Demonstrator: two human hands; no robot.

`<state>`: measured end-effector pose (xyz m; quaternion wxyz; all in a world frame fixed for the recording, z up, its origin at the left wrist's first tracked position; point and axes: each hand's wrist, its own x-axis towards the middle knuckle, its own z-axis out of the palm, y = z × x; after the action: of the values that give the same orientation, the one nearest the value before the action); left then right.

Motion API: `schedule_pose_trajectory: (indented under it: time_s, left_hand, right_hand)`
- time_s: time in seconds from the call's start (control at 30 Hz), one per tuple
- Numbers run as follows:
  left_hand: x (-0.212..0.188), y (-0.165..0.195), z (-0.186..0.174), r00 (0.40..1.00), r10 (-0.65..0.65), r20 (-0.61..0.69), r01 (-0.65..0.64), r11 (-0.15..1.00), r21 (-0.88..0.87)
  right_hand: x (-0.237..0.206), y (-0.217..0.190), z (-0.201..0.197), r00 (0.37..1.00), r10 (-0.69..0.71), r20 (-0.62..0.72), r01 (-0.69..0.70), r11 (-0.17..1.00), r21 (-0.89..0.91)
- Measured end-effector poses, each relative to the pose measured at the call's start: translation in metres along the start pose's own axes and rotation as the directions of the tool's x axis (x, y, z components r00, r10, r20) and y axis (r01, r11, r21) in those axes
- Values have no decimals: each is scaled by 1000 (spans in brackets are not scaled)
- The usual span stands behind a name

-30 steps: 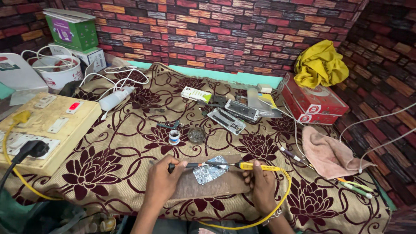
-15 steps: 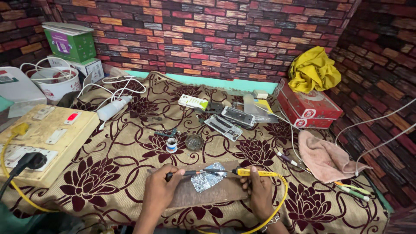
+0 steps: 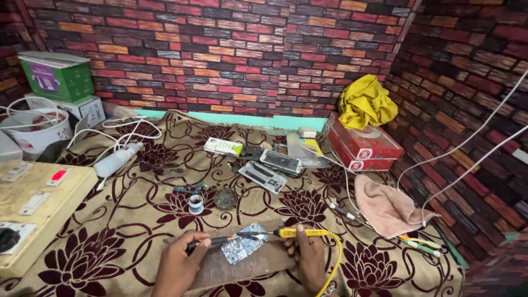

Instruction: The person uses a soldering iron and solder wire to work on a small circuit board placed on a wooden board. They repeatedly apply the soldering iron to different points on the board while feeding solder wire to create connections.

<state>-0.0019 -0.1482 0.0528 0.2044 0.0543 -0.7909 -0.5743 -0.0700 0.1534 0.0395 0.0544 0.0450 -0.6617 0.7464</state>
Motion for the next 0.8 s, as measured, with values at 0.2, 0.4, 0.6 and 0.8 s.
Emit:
schedule_pose_trajectory:
  time_s: [0.2, 0.4, 0.6, 0.8]
  left_hand:
    - [3, -3, -1, 992, -127, 9, 128, 989, -78]
    - [4, 3, 0, 979, -203, -5, 203, 978, -38]
    - [6, 7, -1, 981, -191, 17, 192, 981, -6]
    - [5, 17, -2, 982, -189, 21, 188, 982, 36]
  right_hand:
    - [4, 2, 0, 999, 27, -21, -26, 999, 42]
    - [8, 11, -3, 998, 52, -32, -51, 998, 38]
    - [9, 12, -3, 996, 79, -40, -76, 995, 57]
    - [7, 11, -3, 999, 43, -21, -41, 997, 66]
